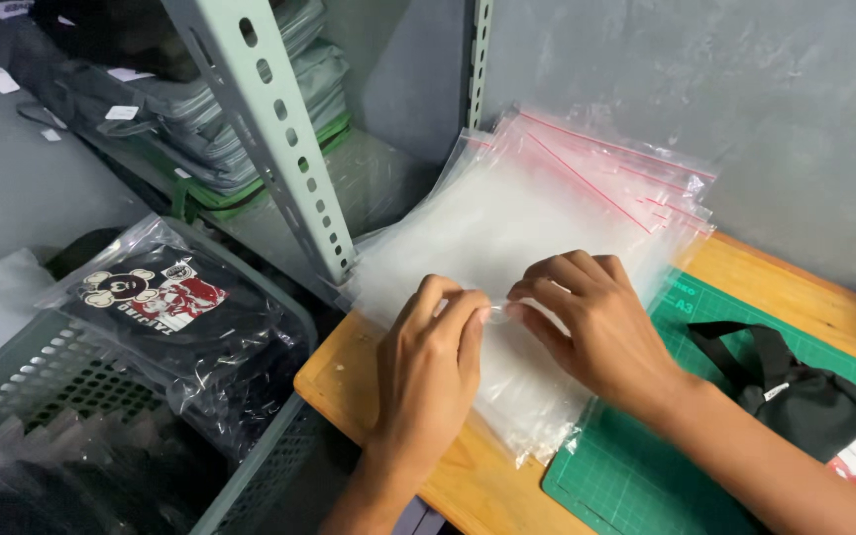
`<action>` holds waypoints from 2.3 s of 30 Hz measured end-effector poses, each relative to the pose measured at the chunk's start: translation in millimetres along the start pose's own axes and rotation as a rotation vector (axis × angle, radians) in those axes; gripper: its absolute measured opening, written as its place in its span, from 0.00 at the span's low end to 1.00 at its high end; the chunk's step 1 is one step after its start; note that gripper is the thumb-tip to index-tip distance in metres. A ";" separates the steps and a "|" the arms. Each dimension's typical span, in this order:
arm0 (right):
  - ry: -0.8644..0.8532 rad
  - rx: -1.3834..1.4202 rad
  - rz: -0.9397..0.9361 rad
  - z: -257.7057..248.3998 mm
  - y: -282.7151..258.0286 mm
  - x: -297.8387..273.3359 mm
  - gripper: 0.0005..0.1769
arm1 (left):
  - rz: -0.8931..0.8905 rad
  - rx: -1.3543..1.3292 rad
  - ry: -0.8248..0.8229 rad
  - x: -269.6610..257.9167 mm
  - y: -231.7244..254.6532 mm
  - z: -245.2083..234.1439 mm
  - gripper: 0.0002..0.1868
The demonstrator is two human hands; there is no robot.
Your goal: The person attaches a metal chain with a cartoon bear charm to the strap of a black crossbody bag. They then place the bag into a clear plastic zip-lock bag, seal it, and move the packaged item to a nearby storage shelf.
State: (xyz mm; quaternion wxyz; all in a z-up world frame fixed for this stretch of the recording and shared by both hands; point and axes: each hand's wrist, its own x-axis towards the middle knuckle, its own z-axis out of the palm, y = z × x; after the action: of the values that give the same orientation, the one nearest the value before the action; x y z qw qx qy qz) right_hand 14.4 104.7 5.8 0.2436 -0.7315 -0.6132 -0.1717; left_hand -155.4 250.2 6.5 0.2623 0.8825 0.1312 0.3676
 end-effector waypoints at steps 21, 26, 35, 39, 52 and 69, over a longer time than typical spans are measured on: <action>0.318 -0.462 0.218 -131.2 71.4 -138.9 0.07 | 0.647 0.021 -0.063 60.8 107.2 60.5 0.26; 0.270 -0.447 0.276 -127.1 60.4 -150.7 0.10 | 0.827 0.116 -0.244 56.0 118.4 146.9 0.18; 0.201 -0.306 0.247 -147.9 55.8 -182.4 0.12 | 0.816 -0.180 -0.239 61.5 109.2 127.8 0.04; 0.276 -0.341 0.199 -126.8 68.4 -189.1 0.14 | 0.881 -0.235 -0.189 47.7 127.0 119.7 0.15; 0.277 -0.346 0.217 -151.4 36.5 -183.4 0.13 | 0.949 -0.236 -0.039 34.7 138.7 124.3 0.09; 0.361 -0.222 0.261 -139.7 30.9 -171.0 0.05 | 0.861 -0.219 0.115 38.3 133.9 129.0 0.07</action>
State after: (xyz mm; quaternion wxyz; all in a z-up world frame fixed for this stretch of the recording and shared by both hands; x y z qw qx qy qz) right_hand 19.1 -117.6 22.1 0.2876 -0.7844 -0.4373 -0.3328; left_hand -30.9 108.3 27.2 0.1695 0.8018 -0.2734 0.5036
